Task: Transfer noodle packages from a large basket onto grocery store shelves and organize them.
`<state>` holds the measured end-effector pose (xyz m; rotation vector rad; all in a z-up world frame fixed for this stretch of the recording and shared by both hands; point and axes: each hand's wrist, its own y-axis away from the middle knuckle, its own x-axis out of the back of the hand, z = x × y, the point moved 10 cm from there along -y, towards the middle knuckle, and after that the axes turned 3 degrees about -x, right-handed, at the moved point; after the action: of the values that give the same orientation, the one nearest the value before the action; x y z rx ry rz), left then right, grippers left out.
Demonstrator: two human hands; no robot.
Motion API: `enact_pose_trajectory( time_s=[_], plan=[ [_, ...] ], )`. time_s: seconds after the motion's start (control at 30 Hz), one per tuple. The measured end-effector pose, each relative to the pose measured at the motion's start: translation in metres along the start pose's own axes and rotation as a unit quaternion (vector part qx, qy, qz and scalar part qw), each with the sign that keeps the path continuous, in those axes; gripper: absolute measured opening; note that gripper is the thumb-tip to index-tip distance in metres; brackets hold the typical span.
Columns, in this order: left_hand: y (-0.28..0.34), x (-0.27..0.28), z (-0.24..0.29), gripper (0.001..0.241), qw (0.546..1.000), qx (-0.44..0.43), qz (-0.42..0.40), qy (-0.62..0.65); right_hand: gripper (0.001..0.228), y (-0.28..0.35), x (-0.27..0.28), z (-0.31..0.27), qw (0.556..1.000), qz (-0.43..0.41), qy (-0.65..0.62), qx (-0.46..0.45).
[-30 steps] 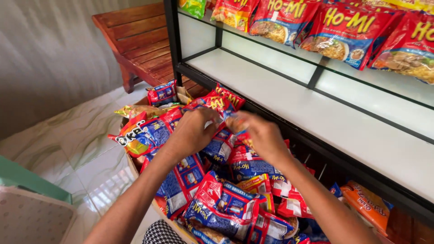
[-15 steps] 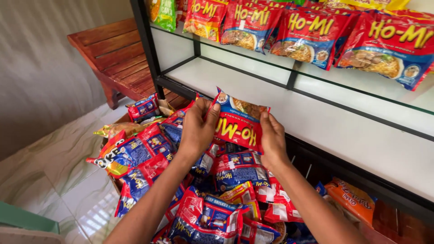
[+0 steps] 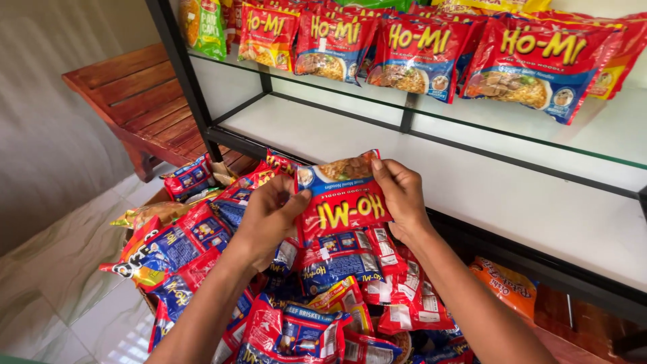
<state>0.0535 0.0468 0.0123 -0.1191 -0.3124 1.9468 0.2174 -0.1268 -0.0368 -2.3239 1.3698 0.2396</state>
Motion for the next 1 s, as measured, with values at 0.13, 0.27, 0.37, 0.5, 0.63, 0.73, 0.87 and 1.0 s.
enact_pose_trajectory(
  time_s=[0.13,0.27,0.37,0.5,0.63,0.73,0.87,1.0],
  plan=[
    [0.001,-0.003,-0.026,0.018,0.990,0.056,0.010,0.127,0.044,0.008,-0.008,-0.007,0.992,0.012,-0.076,-0.097],
    [0.003,-0.009,-0.015,0.018,0.953,0.000,0.070,0.294,0.070,0.033,-0.036,0.017,0.948,-0.043,-0.233,-0.210],
    [0.007,-0.019,-0.011,0.019,0.945,0.007,0.091,0.313,0.059,0.045,-0.066,0.011,0.937,-0.129,-0.255,-0.202],
    [0.008,-0.011,-0.025,0.058,0.961,0.081,0.101,0.245,0.051,0.049,-0.075,-0.014,0.960,-0.169,-0.143,-0.169],
    [0.004,0.003,-0.017,0.079,0.986,0.106,0.078,0.098,0.054,0.045,-0.061,-0.022,0.967,-0.193,-0.015,-0.165],
    [-0.011,-0.002,0.016,0.081,0.998,-0.064,0.003,-0.025,0.060,0.043,-0.057,-0.057,0.958,-0.224,0.158,-0.089],
    [-0.021,-0.045,0.070,0.083,0.972,-0.165,-0.075,-0.149,0.061,0.035,-0.036,-0.103,0.935,-0.189,0.300,-0.013],
    [-0.059,-0.091,0.080,0.040,0.974,-0.179,-0.138,-0.018,0.054,0.027,0.015,-0.169,0.980,-0.106,0.135,0.096]
  ],
)
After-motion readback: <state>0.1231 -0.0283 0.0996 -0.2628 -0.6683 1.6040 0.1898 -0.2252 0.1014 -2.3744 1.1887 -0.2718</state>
